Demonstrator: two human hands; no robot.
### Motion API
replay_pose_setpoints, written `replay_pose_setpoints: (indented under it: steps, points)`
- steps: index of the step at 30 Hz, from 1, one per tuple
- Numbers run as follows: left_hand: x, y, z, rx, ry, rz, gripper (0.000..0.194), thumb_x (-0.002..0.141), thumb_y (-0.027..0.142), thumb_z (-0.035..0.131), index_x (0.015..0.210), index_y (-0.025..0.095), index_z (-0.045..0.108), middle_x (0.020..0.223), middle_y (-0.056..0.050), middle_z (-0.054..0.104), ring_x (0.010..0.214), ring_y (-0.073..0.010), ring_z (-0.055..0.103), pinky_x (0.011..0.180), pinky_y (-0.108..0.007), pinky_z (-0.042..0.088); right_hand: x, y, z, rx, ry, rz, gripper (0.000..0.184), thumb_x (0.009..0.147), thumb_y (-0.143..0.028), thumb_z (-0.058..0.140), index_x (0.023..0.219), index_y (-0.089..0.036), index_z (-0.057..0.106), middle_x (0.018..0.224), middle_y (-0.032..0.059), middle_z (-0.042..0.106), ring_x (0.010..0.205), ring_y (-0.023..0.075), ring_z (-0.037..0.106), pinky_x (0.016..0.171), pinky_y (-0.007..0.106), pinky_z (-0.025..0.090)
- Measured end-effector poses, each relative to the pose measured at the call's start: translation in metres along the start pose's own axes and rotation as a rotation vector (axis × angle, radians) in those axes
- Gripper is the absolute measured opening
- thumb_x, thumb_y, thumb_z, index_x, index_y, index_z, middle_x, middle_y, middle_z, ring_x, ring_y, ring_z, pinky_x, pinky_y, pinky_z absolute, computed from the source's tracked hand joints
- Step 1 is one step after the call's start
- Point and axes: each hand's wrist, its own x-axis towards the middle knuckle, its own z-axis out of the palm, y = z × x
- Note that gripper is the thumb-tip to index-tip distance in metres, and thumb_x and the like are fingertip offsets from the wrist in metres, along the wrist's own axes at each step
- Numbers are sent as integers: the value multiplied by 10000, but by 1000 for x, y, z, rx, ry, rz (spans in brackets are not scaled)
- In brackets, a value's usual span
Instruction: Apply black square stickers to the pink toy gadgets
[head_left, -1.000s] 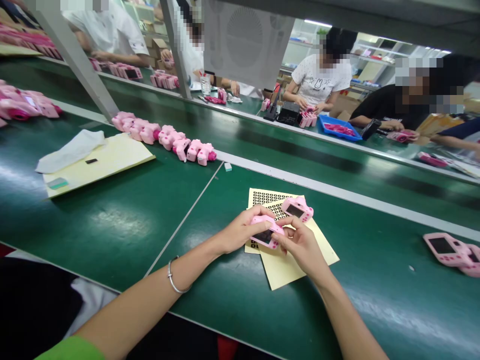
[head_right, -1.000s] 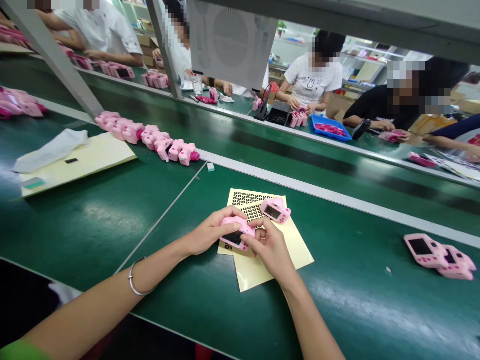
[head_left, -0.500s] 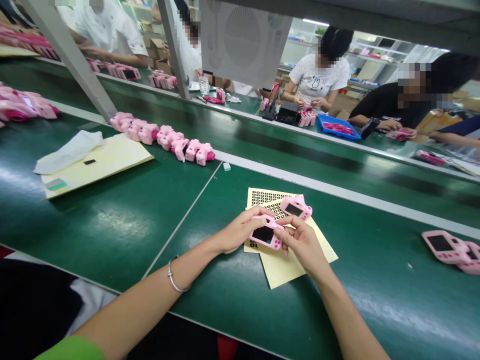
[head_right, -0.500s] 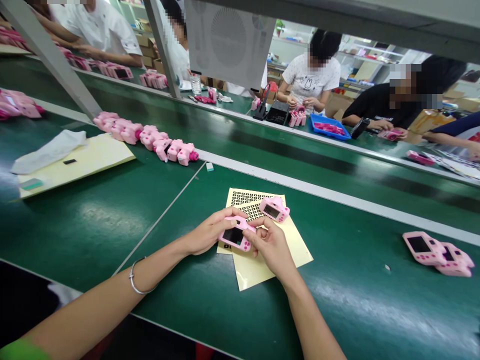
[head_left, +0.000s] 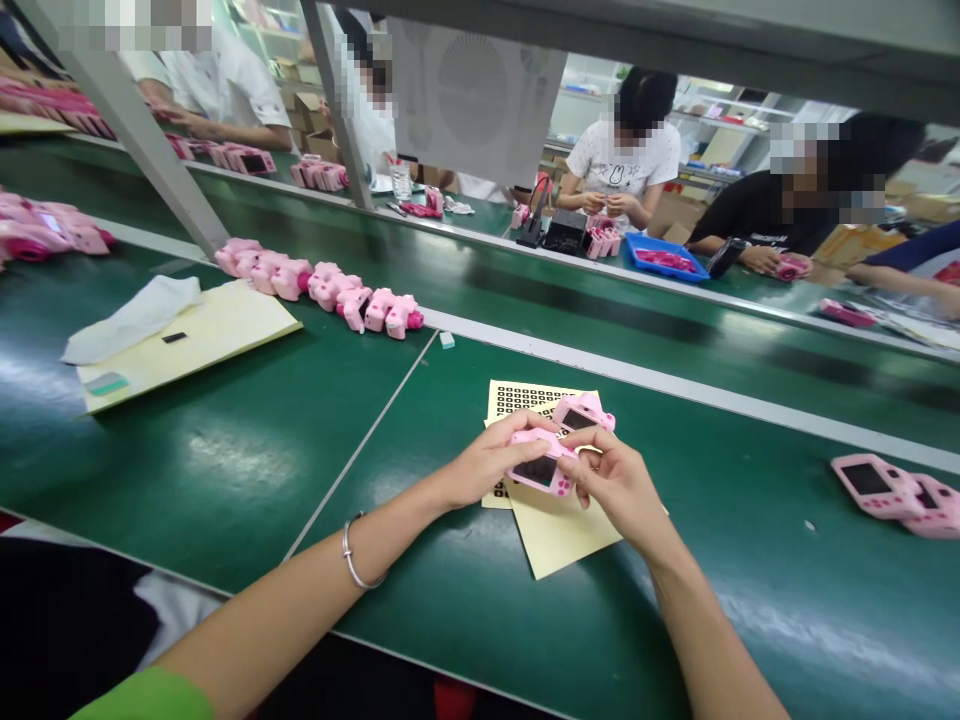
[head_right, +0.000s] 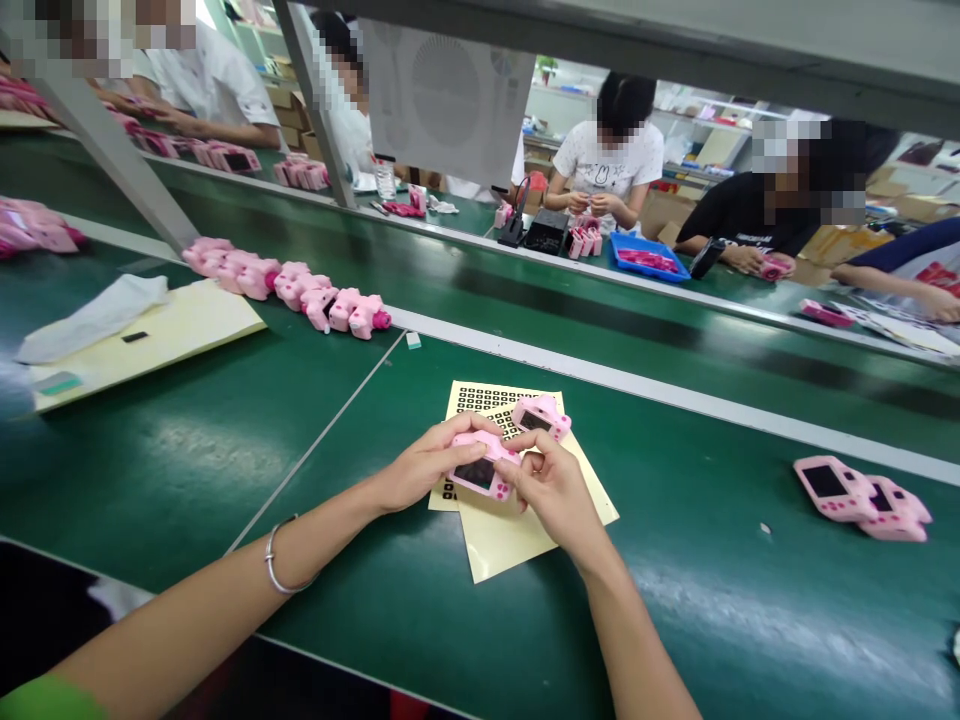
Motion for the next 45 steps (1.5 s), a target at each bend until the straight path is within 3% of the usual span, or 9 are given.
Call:
replay_pose_setpoints:
  steps: [3,7,10,14,18,21,25,27,45]
  points:
    - [12,6,-2,162,-10,111,539,865,432,549,1345,225,419,1398,-95,419,1295,-231,397,1090,-371,341,2,-1,-31,-21,190,-70,416,726,-461,744,967,-151,608,614,4,588,502,95,512,476,215,406]
    - [42,4,-8,449,74,160,731,765,409,676,1397,245,349,1465,-110,295,1388,-272,256,1184,-461,232,1,22,-103,-208,897,-165,507,723,-522,679,1023,-119,618,734,55,629,585,144,565,606,296,481]
    - [65,-5,-7,574,74,164,756,720,324,713,1394,288,372,1446,-117,263,1404,-303,206,1171,-510,239,-8,52,-159,-712,1288,45,463,719,-485,627,993,-113,649,765,107,639,806,268,612,826,422,474]
    - [86,-22,1,684,-11,228,762,694,230,738,1373,366,421,1485,-104,183,1430,-354,126,1124,-539,275,-21,77,-193,-882,1365,191,370,735,-374,573,973,-111,678,904,190,644,988,368,583,888,472,442]
    - [99,-35,8,739,-69,282,577,789,312,668,1336,311,484,1268,-112,426,1179,-275,427,1003,-437,393,-19,66,-173,-955,1393,136,547,727,-344,604,1193,-57,602,1246,297,476,1091,395,532,821,471,441]
    - [99,-35,8,769,-46,305,537,820,354,628,1332,278,486,1112,-85,452,954,-195,485,865,-344,447,-5,48,-132,-961,1186,-93,457,796,-372,559,1153,-93,618,1180,232,536,954,289,575,797,407,437]
    - [82,-20,1,686,125,301,470,816,347,629,1272,271,548,1105,-66,413,902,-147,500,861,-306,465,14,37,-65,-612,368,-207,311,868,-429,521,935,-157,655,877,82,652,731,165,566,700,299,446]
    - [68,-12,-5,595,253,240,524,746,300,703,1248,264,558,1091,-59,451,994,-173,510,918,-323,460,20,39,-40,-649,170,-178,251,865,-390,538,927,-182,664,888,60,659,748,157,570,690,281,431]
    - [30,-30,-7,162,252,45,686,590,111,748,1229,209,518,1188,-35,586,908,-122,576,740,-217,466,29,35,-20,-829,25,23,116,873,-304,502,904,-213,565,881,-7,622,785,143,552,656,256,347]
